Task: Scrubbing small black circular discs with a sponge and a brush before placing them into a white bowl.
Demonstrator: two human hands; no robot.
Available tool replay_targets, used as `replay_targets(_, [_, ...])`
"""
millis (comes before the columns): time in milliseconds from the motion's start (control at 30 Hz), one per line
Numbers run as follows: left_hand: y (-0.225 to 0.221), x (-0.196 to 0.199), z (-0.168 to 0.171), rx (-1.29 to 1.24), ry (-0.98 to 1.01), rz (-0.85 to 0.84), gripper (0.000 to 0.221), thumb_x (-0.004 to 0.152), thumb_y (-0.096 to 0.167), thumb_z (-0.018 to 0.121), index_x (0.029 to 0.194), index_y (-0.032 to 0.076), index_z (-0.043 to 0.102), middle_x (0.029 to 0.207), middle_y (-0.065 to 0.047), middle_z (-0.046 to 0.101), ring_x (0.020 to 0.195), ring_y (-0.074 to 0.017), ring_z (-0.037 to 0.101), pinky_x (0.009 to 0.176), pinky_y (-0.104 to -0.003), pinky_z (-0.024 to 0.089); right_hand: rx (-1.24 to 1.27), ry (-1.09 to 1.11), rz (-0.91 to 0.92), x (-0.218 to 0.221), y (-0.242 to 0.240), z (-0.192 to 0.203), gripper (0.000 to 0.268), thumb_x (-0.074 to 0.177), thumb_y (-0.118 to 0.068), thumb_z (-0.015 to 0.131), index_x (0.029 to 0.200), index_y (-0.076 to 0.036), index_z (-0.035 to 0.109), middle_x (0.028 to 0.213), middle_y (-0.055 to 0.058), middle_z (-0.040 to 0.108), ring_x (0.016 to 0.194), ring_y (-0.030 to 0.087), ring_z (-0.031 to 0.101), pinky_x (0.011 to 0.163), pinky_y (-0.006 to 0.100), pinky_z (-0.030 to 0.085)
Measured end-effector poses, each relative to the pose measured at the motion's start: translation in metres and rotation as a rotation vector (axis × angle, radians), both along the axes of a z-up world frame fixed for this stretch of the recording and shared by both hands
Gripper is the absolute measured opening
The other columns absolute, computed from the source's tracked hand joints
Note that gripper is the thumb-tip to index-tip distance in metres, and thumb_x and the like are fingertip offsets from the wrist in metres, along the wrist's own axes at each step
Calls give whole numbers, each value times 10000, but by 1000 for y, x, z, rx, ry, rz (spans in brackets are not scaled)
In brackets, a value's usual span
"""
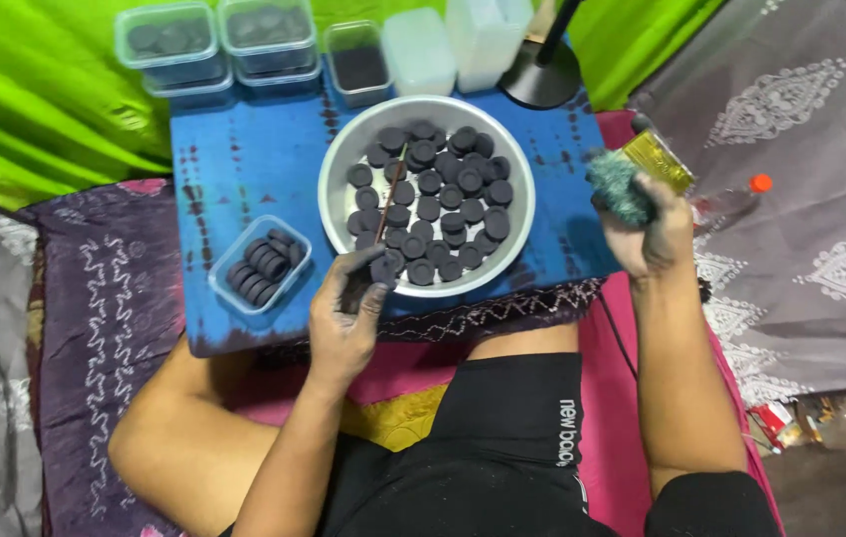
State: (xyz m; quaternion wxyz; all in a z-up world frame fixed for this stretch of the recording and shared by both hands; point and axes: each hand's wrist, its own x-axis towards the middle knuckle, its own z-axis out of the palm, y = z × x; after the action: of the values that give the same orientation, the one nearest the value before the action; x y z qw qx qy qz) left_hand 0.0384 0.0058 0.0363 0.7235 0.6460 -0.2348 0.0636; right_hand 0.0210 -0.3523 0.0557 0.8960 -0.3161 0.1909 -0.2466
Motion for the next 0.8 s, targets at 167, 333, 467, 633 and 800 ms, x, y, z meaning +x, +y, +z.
replay_targets(167, [-9,7,-2,70,-45,33,344,995,247,655,1245,10,669,1116,-176,679,1047,-246,656,931,-395,528,-6,18,-14,11,-23,5,220,814,-40,710,1025,20,704,979,212,738,908,382,766,834,485,622])
replay_targets(333, [-13,13,3,160,-97,49,343,997,263,649,1250,34,680,1087,-159,692,972,-269,665,885,-406,524,-523,228,-110,29,-78,-46,424,886,-164,806,1272,-64,662,941,77,689,837,220,744,743,365,652])
replay_targets(467, [-15,17,-1,206,-126,69,316,992,240,655,1232,36,683,1081,-162,703,981,-319,684,881,-426,525,-1751,537,194,37,-90,-20,244,957,-235,798,1117,-75,709,917,221,660,902,459,656,771,538,489])
replay_targets(633, [-18,18,-6,226,-147,68,305,993,251,653,1207,36,688,1095,-159,714,1016,-356,698,896,-449,527,-2001,485,282,60,-80,-44,261,894,-176,808,1044,11,707,928,244,682,933,497,671,813,554,507])
replay_targets(800, [-21,17,-10,243,-132,77,310,986,267,658,1208,54,695,1093,-146,723,1024,-354,706,892,-446,533,-1823,374,159,67,-74,-75,197,957,-141,808,993,-42,642,872,169,597,857,443,638,746,489,482])
